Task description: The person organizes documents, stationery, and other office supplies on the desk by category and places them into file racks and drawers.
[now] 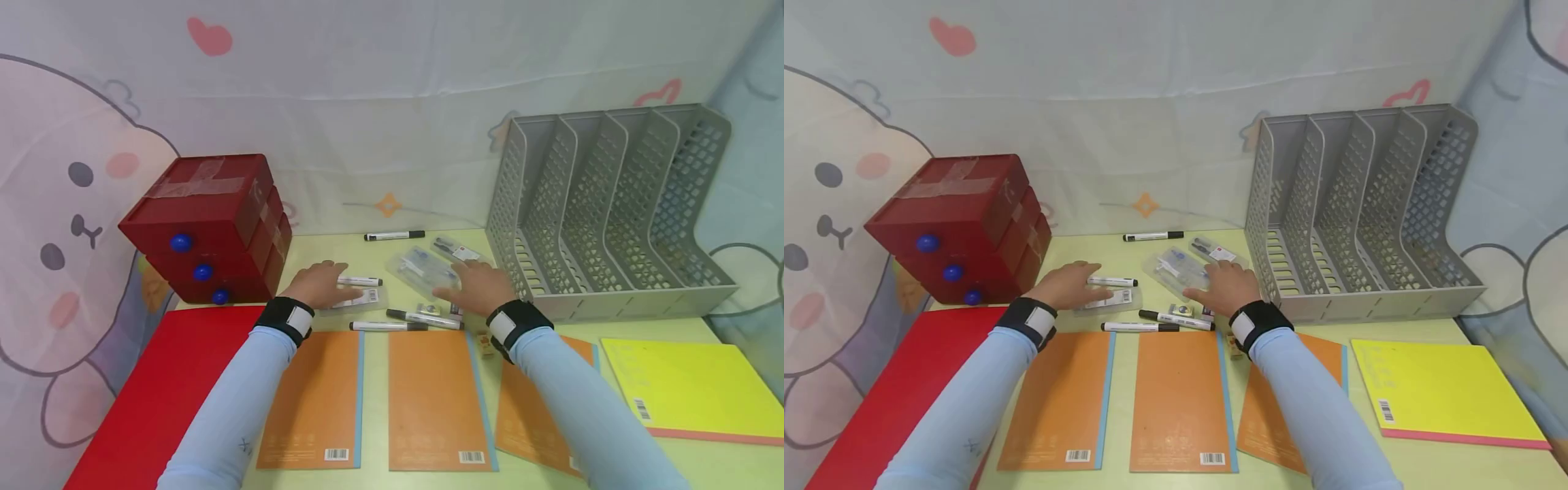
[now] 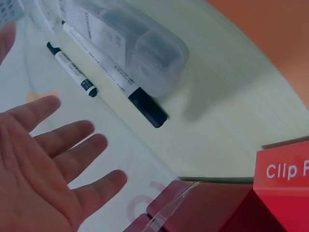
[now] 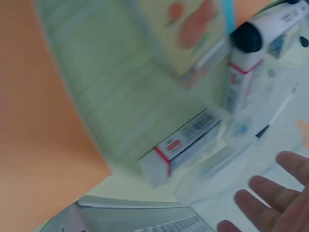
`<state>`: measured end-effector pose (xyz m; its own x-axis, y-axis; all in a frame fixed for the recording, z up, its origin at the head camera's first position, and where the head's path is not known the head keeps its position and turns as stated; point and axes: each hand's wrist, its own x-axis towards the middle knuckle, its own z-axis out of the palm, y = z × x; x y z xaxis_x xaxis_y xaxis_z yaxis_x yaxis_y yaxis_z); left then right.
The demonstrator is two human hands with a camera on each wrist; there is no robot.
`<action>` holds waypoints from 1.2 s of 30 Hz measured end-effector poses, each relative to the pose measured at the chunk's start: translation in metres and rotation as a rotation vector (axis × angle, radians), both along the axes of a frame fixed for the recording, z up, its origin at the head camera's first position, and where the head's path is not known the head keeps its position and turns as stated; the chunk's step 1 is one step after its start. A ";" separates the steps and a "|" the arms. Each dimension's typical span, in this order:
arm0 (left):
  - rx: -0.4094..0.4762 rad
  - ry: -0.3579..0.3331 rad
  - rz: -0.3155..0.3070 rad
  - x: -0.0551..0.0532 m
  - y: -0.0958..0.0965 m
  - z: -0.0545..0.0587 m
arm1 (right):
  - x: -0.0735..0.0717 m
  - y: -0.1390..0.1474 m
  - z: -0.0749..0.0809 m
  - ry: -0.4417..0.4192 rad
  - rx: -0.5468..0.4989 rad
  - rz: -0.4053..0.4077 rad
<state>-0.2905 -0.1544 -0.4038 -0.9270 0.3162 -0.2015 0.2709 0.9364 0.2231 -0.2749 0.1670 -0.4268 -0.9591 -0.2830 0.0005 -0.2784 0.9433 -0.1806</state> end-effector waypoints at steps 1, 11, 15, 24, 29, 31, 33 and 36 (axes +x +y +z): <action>0.003 -0.009 -0.001 0.001 -0.001 0.001 | 0.002 -0.002 0.002 -0.012 0.000 -0.003; 0.008 -0.067 0.021 0.025 -0.011 0.004 | 0.027 -0.010 0.013 -0.138 -0.068 0.015; 0.058 -0.069 0.038 0.038 -0.013 0.006 | 0.037 -0.010 0.014 -0.102 -0.084 0.022; 0.158 -0.011 0.063 0.066 -0.034 0.005 | 0.060 -0.016 0.012 -0.111 -0.098 -0.005; 0.133 0.011 0.134 0.079 -0.064 0.004 | 0.069 -0.020 0.008 -0.099 -0.104 0.010; 0.156 0.011 0.154 0.084 -0.079 0.004 | 0.071 -0.021 0.007 -0.096 -0.107 0.025; 0.181 0.021 0.159 0.087 -0.097 0.003 | 0.073 -0.024 0.006 -0.088 -0.105 0.038; 0.193 0.033 0.172 0.091 -0.125 0.000 | 0.076 -0.030 0.005 -0.086 -0.115 0.036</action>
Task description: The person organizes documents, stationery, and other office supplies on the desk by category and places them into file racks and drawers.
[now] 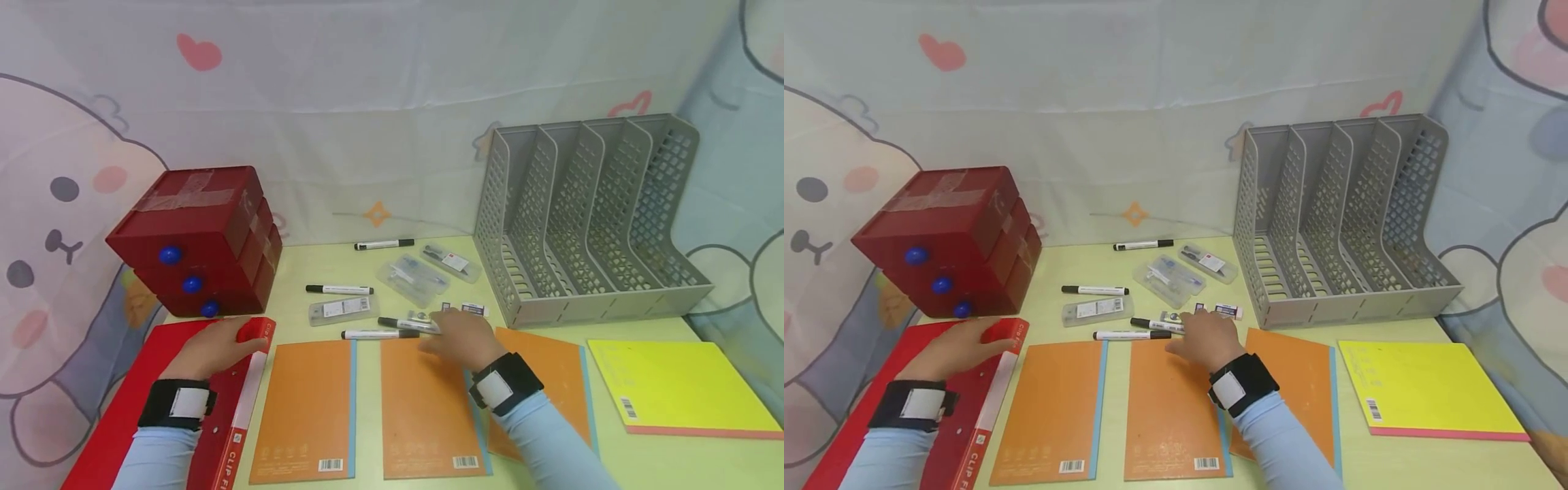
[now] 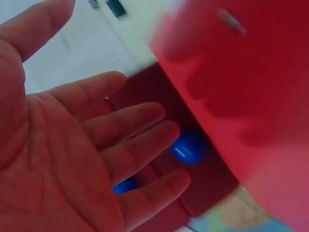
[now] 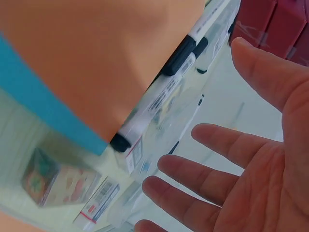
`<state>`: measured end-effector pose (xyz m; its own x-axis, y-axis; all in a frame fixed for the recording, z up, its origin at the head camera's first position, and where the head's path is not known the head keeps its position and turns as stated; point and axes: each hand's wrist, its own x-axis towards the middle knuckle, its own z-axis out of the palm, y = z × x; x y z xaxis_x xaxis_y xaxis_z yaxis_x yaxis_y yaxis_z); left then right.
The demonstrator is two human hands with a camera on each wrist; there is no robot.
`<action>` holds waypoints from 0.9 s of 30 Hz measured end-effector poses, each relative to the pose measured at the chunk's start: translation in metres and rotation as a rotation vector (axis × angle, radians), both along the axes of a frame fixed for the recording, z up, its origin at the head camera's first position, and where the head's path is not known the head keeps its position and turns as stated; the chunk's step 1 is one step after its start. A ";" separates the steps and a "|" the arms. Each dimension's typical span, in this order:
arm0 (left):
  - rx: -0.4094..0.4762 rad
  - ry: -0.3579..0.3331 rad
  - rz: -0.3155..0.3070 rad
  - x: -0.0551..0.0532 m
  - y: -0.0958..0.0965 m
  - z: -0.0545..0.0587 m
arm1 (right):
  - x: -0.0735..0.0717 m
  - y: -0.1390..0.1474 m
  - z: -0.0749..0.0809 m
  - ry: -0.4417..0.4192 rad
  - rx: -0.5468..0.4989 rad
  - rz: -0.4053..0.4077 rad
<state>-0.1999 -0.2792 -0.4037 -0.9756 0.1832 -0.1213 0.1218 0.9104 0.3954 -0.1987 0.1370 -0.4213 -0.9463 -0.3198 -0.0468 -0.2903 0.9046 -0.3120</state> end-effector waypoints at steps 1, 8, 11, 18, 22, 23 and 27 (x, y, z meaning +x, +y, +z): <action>-0.009 -0.001 0.012 0.000 -0.010 -0.002 | 0.001 -0.002 0.000 -0.001 -0.004 -0.002; -0.035 -0.196 0.183 -0.003 -0.077 -0.008 | 0.006 -0.016 0.001 -0.023 0.018 -0.016; 0.003 -0.305 0.263 -0.005 -0.100 -0.009 | 0.007 -0.018 0.001 -0.013 0.035 -0.013; 0.111 -0.518 0.438 -0.004 -0.119 -0.014 | 0.008 -0.021 0.001 -0.023 0.029 -0.009; 0.210 -0.586 0.537 -0.005 -0.121 -0.019 | 0.008 -0.022 0.001 -0.021 0.031 -0.008; 0.234 -0.589 0.549 -0.005 -0.123 -0.020 | 0.009 -0.022 0.000 -0.020 0.032 -0.008; 0.323 -0.604 0.563 -0.006 -0.130 -0.024 | 0.010 -0.022 0.000 -0.019 0.022 -0.005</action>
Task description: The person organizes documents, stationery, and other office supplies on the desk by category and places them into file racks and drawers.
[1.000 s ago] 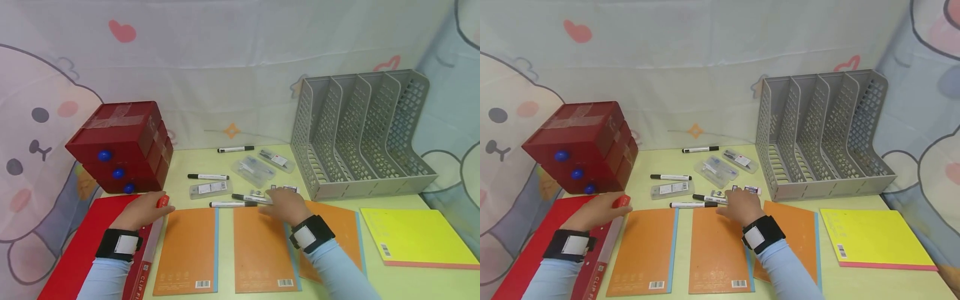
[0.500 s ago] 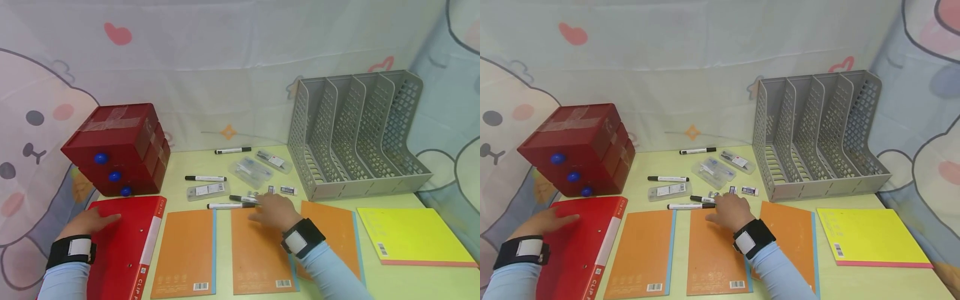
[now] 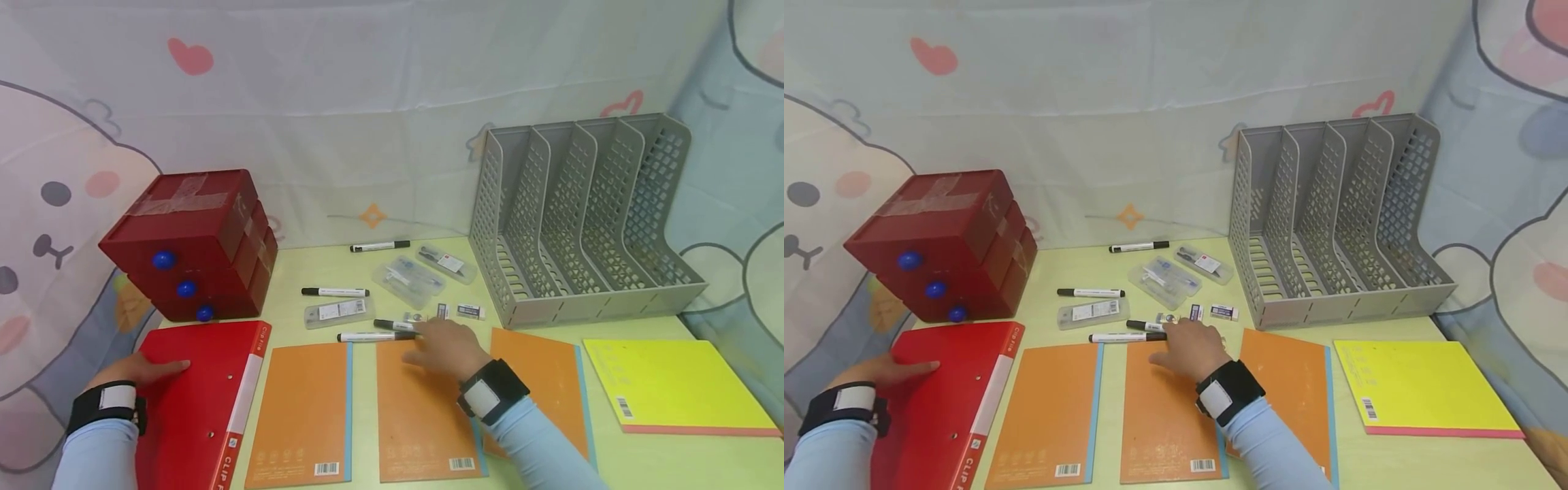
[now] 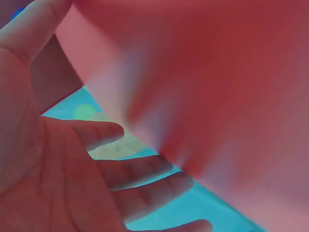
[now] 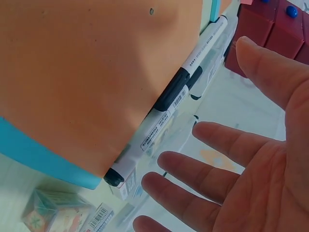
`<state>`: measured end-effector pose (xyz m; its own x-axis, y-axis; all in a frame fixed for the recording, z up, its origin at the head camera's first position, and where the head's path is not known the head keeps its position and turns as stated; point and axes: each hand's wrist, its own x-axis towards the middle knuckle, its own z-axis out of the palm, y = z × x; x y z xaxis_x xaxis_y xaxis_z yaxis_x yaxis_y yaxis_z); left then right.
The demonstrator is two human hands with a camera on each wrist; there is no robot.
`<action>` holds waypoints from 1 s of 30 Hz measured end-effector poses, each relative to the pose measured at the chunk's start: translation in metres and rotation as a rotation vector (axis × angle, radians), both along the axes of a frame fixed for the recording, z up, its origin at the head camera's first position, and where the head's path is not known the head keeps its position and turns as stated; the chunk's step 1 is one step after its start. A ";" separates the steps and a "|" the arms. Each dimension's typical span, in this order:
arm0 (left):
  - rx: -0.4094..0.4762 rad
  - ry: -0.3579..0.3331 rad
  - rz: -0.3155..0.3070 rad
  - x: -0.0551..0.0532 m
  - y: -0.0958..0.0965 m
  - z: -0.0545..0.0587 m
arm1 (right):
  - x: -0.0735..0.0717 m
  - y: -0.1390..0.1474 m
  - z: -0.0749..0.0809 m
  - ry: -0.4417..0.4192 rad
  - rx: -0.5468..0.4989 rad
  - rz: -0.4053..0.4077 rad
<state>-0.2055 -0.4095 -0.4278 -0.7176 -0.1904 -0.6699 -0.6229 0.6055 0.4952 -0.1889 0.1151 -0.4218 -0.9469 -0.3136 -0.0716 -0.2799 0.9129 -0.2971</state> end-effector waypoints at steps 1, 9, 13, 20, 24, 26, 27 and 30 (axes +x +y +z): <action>0.011 -0.002 0.010 0.001 -0.002 -0.001 | 0.000 0.000 0.000 0.001 -0.001 0.002; -0.071 0.019 0.033 -0.001 -0.016 -0.011 | 0.000 0.000 -0.001 0.007 -0.006 0.009; -0.098 -0.004 0.083 -0.001 -0.021 -0.015 | 0.000 0.000 -0.002 0.006 -0.007 0.009; -0.159 -0.006 0.076 -0.013 -0.047 -0.033 | -0.001 0.001 -0.004 0.004 -0.017 0.003; -0.181 0.015 0.034 -0.019 -0.058 -0.041 | -0.002 0.002 -0.006 0.003 -0.027 0.006; -0.177 0.018 0.027 -0.016 -0.054 -0.038 | -0.003 0.002 -0.007 0.003 -0.030 0.009; -0.182 0.021 0.017 -0.011 -0.047 -0.032 | -0.003 0.002 -0.008 0.002 -0.030 0.009; -0.240 0.024 0.009 -0.009 -0.045 -0.029 | -0.003 0.002 -0.008 -0.001 -0.031 0.009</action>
